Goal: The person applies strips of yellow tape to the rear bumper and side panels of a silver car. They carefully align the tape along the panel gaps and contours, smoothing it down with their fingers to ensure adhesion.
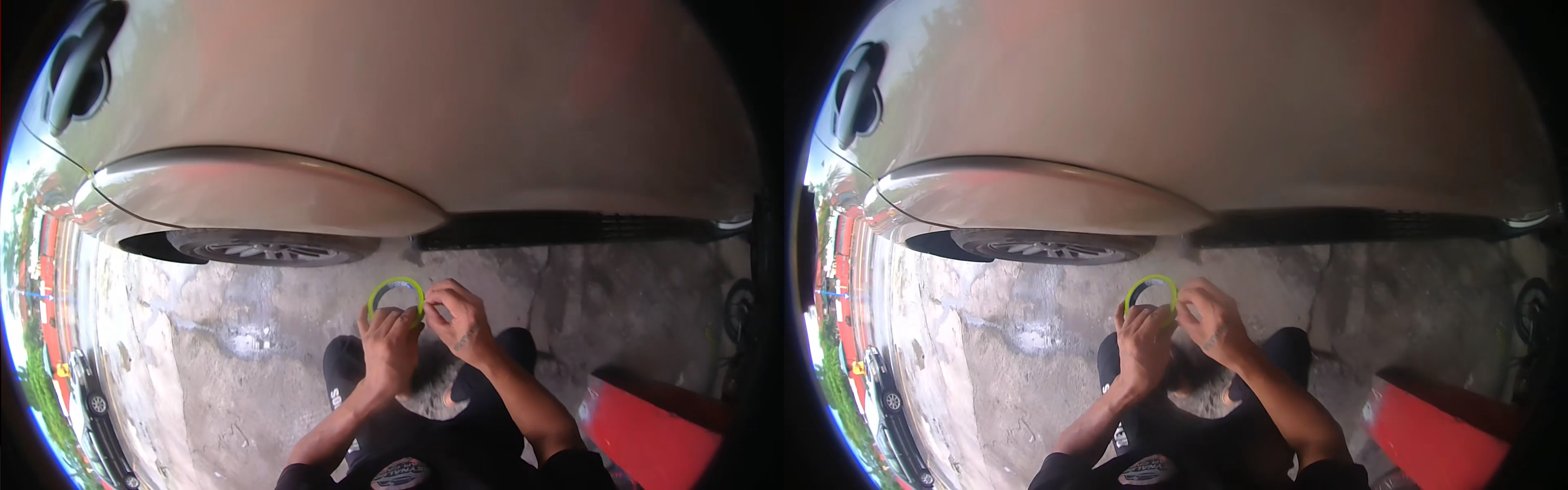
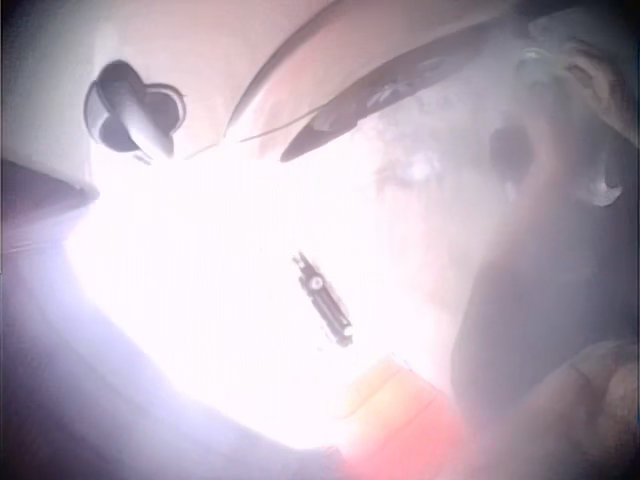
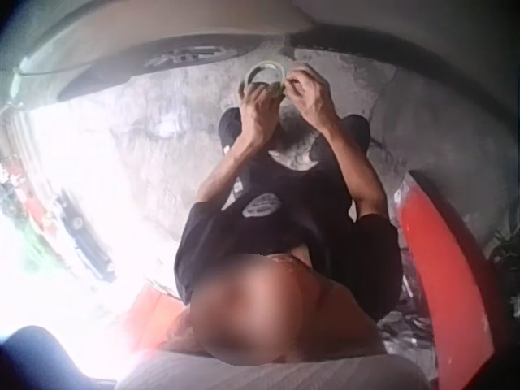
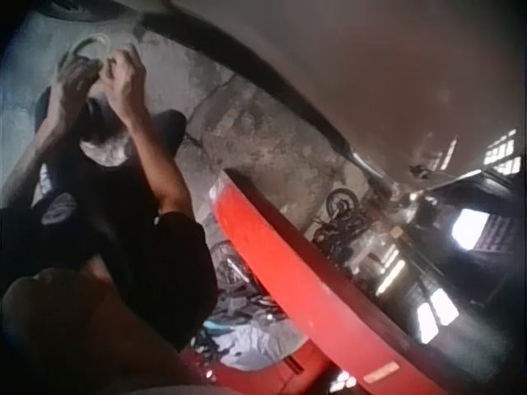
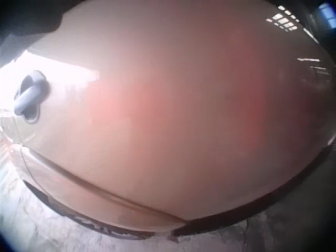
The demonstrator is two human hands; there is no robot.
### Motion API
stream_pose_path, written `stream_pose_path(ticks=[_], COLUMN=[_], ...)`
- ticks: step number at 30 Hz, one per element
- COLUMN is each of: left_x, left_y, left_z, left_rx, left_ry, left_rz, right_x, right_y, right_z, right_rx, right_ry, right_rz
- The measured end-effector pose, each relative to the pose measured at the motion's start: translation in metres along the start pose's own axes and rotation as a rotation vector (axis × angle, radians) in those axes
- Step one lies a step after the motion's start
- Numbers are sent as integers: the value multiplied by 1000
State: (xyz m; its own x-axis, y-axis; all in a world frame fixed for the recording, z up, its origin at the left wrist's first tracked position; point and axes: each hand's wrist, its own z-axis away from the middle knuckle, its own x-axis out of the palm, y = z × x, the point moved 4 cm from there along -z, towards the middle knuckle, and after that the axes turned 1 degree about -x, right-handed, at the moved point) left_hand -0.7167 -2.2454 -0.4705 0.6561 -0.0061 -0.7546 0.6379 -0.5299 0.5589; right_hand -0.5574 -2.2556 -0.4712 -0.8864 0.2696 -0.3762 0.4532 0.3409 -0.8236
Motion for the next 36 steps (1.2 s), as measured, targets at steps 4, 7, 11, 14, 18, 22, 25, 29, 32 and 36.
stream_pose_path(ticks=[4,7,11,14,18,22,25,29,32,36], left_x=[-59,-119,-188,-214,-243,-238,-258,-286,-331,-372], left_y=[43,73,123,154,187,197,188,143,109,48], left_z=[-3,-15,-22,-27,-30,-8,-9,2,6,12], left_rx=[5,-157,-434,-380,-166,-113,-115,-314,-442,-460], left_ry=[-93,-237,-322,-256,-130,-45,-24,-192,-293,-186], left_rz=[106,365,696,737,601,349,438,879,1129,1436], right_x=[-24,-73,-139,-154,-146,-140,-127,-108,-84,-20], right_y=[-61,-125,-204,-267,-308,-318,-318,-308,-347,-387], right_z=[-10,-28,-49,-61,-68,-61,-67,-80,-115,-157], right_rx=[88,85,271,82,-13,-18,69,486,468,124], right_ry=[-76,-71,-195,-265,-186,-197,-246,-502,-637,-564], right_rz=[-28,-42,-238,12,99,147,129,-123,-293,-373])
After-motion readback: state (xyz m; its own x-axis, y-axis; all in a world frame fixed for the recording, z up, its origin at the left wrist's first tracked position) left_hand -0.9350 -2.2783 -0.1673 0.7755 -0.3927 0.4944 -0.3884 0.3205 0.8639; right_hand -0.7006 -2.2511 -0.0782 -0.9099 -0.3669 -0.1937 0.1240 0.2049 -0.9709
